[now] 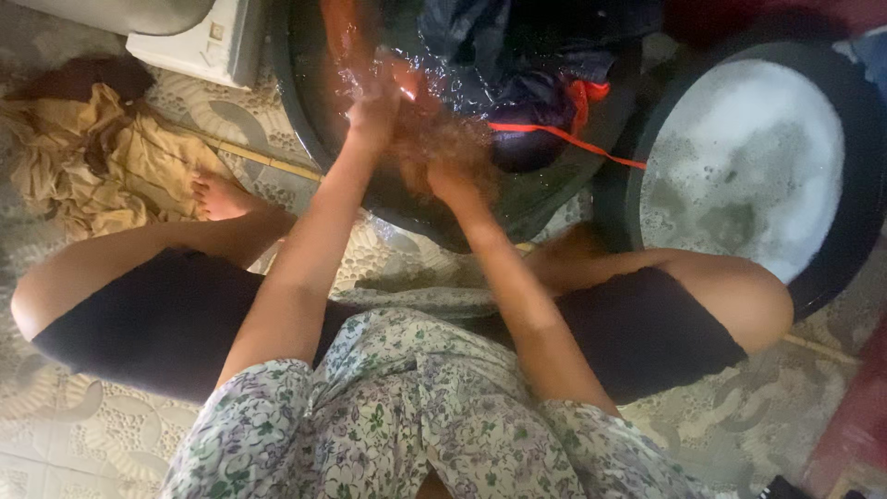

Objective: The person sits on the floor and hand-washes clothes in a black basin filled with soapy water. They scrub a dark garment, wring it out, and then transfer it to a second basin. They then pick up an orange garment and begin scrubbing it in the second basin.

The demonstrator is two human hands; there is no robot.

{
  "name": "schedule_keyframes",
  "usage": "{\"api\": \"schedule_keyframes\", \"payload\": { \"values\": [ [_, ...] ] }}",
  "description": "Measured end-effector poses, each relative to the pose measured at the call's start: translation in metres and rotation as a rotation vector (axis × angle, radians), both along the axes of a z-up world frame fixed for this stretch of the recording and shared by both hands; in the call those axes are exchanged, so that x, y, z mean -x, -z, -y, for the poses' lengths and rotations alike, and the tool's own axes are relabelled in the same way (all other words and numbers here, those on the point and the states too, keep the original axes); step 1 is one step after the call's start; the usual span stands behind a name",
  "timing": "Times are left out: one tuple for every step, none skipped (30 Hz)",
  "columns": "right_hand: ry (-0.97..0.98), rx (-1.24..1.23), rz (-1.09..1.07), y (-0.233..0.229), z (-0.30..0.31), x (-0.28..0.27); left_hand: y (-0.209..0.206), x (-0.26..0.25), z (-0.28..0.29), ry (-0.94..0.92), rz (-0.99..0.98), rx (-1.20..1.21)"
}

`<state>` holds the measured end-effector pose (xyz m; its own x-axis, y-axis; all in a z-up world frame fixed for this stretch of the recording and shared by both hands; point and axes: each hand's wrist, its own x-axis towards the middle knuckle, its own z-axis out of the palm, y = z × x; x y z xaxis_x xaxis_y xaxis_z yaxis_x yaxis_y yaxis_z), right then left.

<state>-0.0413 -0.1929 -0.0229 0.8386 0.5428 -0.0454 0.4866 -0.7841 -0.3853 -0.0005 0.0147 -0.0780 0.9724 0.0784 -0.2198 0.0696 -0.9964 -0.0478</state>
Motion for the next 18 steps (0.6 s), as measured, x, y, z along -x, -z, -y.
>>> {"api": "schedule_keyframes", "payload": {
  "values": [
    [-0.025, 0.036, -0.035, 0.001, 0.008, -0.002, 0.008, 0.004, 0.002, -0.013, -0.016, 0.035],
    [-0.013, -0.022, 0.065, -0.002, 0.011, -0.008, 0.015, 0.008, 0.002, -0.025, -0.031, 0.071],
    [0.0, -0.08, 0.162, -0.006, 0.014, -0.013, 0.02, 0.013, 0.001, -0.037, -0.05, 0.108],
    [0.013, -0.137, 0.258, -0.014, 0.018, -0.019, 0.021, 0.018, 0.0, 0.081, 0.074, 0.05],
    [0.004, -0.111, 0.186, -0.026, 0.019, -0.031, 0.016, 0.014, -0.004, 0.127, 0.128, 0.03],
    [-0.008, -0.072, 0.088, -0.043, 0.02, -0.041, 0.008, 0.012, -0.009, 0.159, 0.089, 0.054],
    [-0.008, -0.009, -0.05, -0.063, 0.022, -0.049, -0.005, 0.01, -0.017, 0.195, 0.05, 0.083],
    [-0.005, 0.051, -0.136, -0.088, 0.026, -0.055, -0.029, 0.008, -0.022, 0.207, -0.046, 0.13],
    [0.007, 0.083, -0.171, -0.116, 0.035, -0.059, -0.059, 0.001, -0.025, 0.222, -0.139, 0.18],
    [0.02, 0.09, -0.159, -0.146, 0.044, -0.061, -0.089, -0.002, -0.029, 0.232, -0.205, 0.219],
    [0.035, 0.081, -0.132, -0.177, 0.056, -0.061, -0.118, 0.0, -0.031, 0.23, -0.23, 0.257],
    [0.044, 0.064, -0.092, -0.208, 0.068, -0.061, -0.144, 0.001, -0.033, 0.228, -0.244, 0.294],
    [0.039, 0.006, -0.013, -0.237, 0.081, -0.056, -0.168, 0.002, -0.039, 0.224, -0.248, 0.32],
    [0.035, -0.052, 0.067, -0.264, 0.093, -0.049, -0.188, 0.003, -0.044, 0.212, -0.192, 0.356],
    [0.051, -0.039, 0.065, -0.288, 0.102, -0.042, -0.202, 0.004, -0.05, 0.198, -0.128, 0.395],
    [0.067, -0.027, 0.064, -0.308, 0.109, -0.035, -0.211, 0.004, -0.057, 0.182, -0.091, 0.423],
    [0.071, -0.061, 0.089, -0.325, 0.116, -0.027, -0.215, 0.006, -0.065, 0.235, 0.095, 0.468],
    [0.075, -0.094, 0.115, -0.339, 0.122, -0.018, -0.217, 0.006, -0.077, 0.288, 0.281, 0.511]
  ]
}}
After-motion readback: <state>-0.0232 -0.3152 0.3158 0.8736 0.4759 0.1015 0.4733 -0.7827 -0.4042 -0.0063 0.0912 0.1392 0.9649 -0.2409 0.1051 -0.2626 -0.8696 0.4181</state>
